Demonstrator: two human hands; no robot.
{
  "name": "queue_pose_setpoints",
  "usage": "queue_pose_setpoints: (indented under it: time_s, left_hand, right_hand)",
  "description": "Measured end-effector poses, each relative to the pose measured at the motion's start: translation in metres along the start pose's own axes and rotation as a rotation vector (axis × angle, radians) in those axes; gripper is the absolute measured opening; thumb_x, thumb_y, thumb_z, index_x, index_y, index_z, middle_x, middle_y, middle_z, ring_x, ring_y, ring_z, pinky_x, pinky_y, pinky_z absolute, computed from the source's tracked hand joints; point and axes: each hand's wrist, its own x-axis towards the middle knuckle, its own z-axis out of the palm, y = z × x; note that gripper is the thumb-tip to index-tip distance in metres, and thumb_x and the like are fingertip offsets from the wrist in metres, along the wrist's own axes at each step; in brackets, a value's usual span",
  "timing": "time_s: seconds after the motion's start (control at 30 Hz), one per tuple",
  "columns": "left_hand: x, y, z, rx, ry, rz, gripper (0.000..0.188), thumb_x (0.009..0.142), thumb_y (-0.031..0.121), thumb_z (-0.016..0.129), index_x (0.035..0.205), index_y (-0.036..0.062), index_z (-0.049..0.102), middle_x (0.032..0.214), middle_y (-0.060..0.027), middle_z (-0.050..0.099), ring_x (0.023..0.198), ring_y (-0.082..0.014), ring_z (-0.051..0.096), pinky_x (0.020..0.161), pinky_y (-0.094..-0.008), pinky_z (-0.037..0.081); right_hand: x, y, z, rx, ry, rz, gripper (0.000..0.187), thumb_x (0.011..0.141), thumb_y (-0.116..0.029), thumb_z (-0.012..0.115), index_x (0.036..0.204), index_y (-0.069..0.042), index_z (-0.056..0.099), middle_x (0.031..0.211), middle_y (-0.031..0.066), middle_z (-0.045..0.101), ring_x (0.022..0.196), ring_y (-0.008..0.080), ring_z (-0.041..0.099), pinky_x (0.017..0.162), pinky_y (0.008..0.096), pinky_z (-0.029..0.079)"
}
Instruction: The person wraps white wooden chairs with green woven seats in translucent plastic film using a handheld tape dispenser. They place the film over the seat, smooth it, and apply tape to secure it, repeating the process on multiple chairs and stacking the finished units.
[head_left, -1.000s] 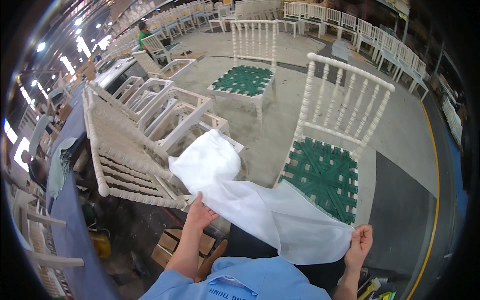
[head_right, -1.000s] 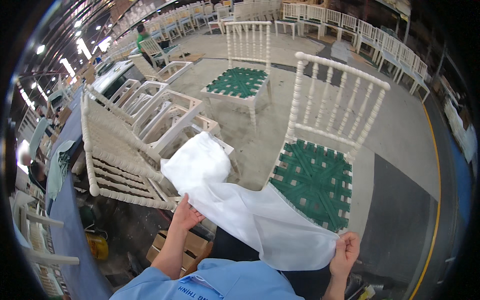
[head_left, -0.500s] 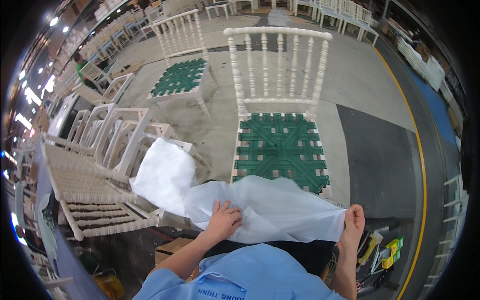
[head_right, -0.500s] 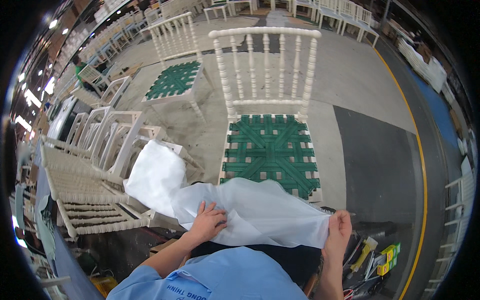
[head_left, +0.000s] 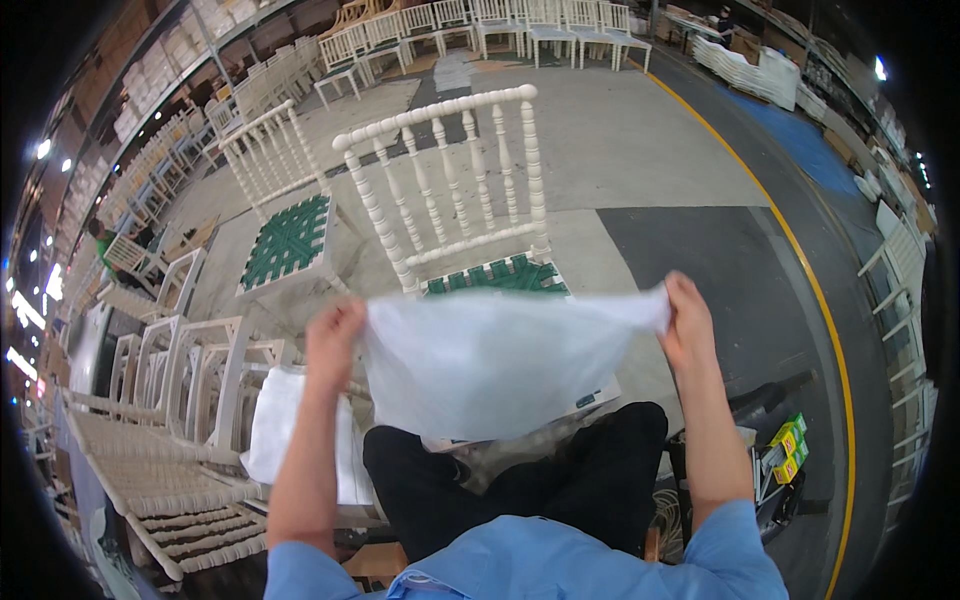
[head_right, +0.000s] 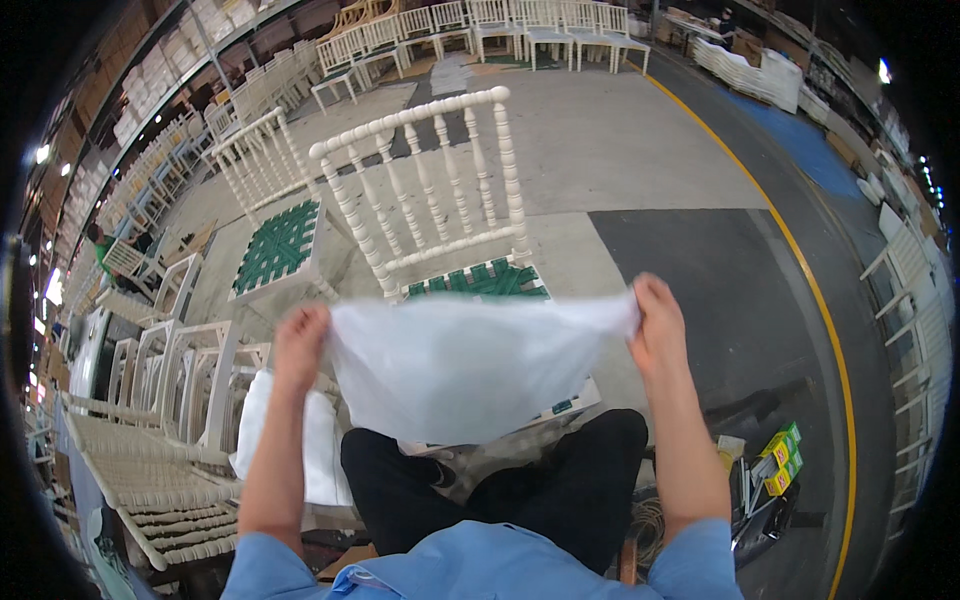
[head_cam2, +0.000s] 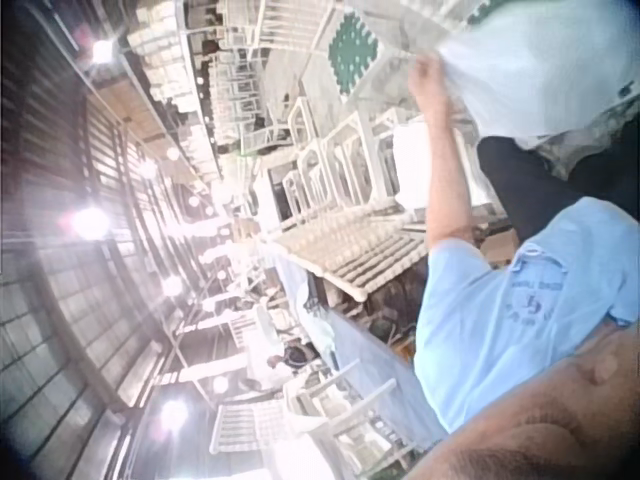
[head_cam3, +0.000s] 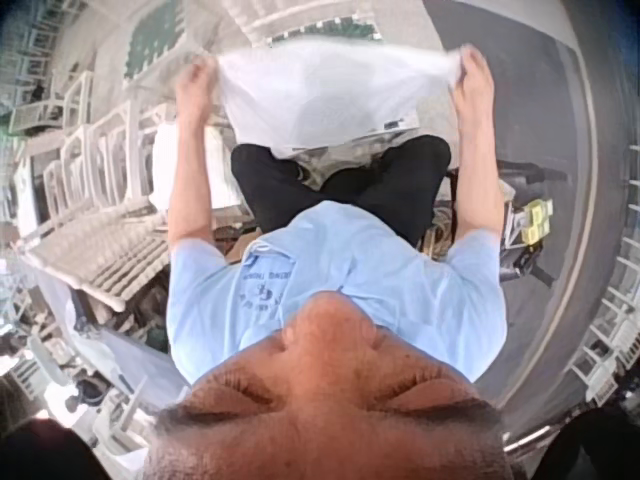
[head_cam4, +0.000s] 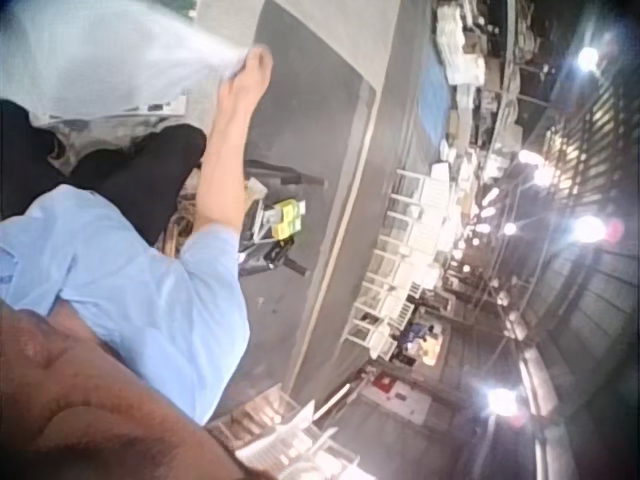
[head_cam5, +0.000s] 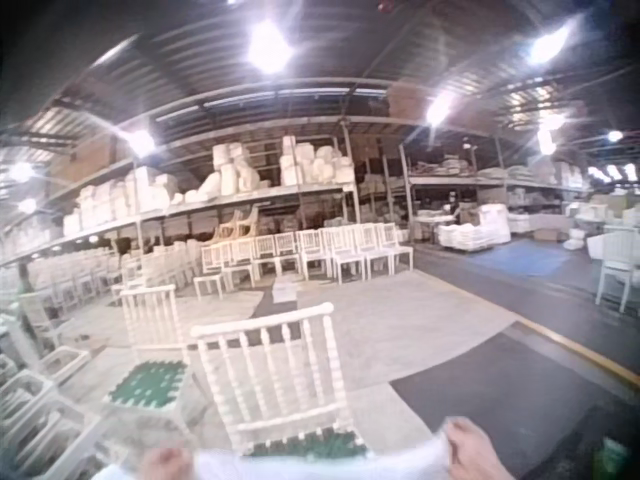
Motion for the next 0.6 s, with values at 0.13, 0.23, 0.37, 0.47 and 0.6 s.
queue_pose_setpoints:
  time_s: [0.13, 0.23, 0.37, 0.47, 0.6]
  left_hand:
    - [0.063, 0.074, -0.014, -0.116, -0.055, 0.26, 0.006, 0.103, 0.013, 0.07, 0.105, 0.0076, 0.07, 0.093, 0.0082, 0.06, 0.083, -0.0038, 0.049, 0.077, -0.0227, 0.04]
    - [0.061, 0.088, -0.025, 0.006, -0.055, 0.316, 0.004, 0.102, 0.01, 0.07, 0.104, 0.007, 0.069, 0.094, 0.0074, 0.06, 0.086, -0.0043, 0.051, 0.079, -0.0223, 0.041]
    - [0.015, 0.04, -0.047, 0.197, -0.087, 0.198, 0.003, 0.102, 0.007, 0.068, 0.104, 0.0051, 0.068, 0.095, 0.0056, 0.062, 0.089, -0.0058, 0.055, 0.083, -0.022, 0.043]
    - [-0.011, -0.003, -0.044, 0.152, -0.131, 0.124, 0.003, 0.101, 0.007, 0.069, 0.104, 0.0045, 0.067, 0.095, 0.0042, 0.063, 0.09, -0.0066, 0.055, 0.084, -0.0229, 0.044]
    - [-0.068, -0.061, -0.046, 0.24, -0.201, 0.002, 0.004, 0.101, 0.007, 0.068, 0.104, 0.0053, 0.068, 0.103, -0.0025, 0.072, 0.099, -0.0118, 0.062, 0.09, -0.0278, 0.05]
  right_hand:
    - [0.045, -0.046, 0.067, 0.097, -0.084, -0.09, 0.025, 0.105, -0.007, 0.068, 0.128, -0.004, 0.061, 0.108, 0.0056, 0.068, 0.098, 0.0169, 0.069, 0.087, 0.033, 0.059]
    - [0.037, -0.058, 0.074, 0.066, -0.13, -0.127, 0.03, 0.104, -0.004, 0.068, 0.132, -0.006, 0.057, 0.107, 0.006, 0.068, 0.095, 0.016, 0.07, 0.081, 0.0315, 0.06]
    - [0.005, -0.019, 0.038, -0.066, -0.127, -0.067, 0.035, 0.101, -0.001, 0.068, 0.134, -0.008, 0.057, 0.101, 0.0066, 0.069, 0.094, 0.0156, 0.07, 0.08, 0.0325, 0.06]
    - [-0.012, 0.021, -0.016, -0.275, -0.047, -0.026, 0.037, 0.099, -0.001, 0.07, 0.133, -0.008, 0.058, 0.098, 0.0057, 0.069, 0.086, 0.0144, 0.067, 0.073, 0.0322, 0.057]
    - [-0.052, 0.094, -0.073, -0.539, -0.007, 0.17, 0.038, 0.095, -0.003, 0.072, 0.131, -0.009, 0.061, 0.089, 0.0038, 0.066, 0.082, 0.0139, 0.065, 0.071, 0.0324, 0.056]
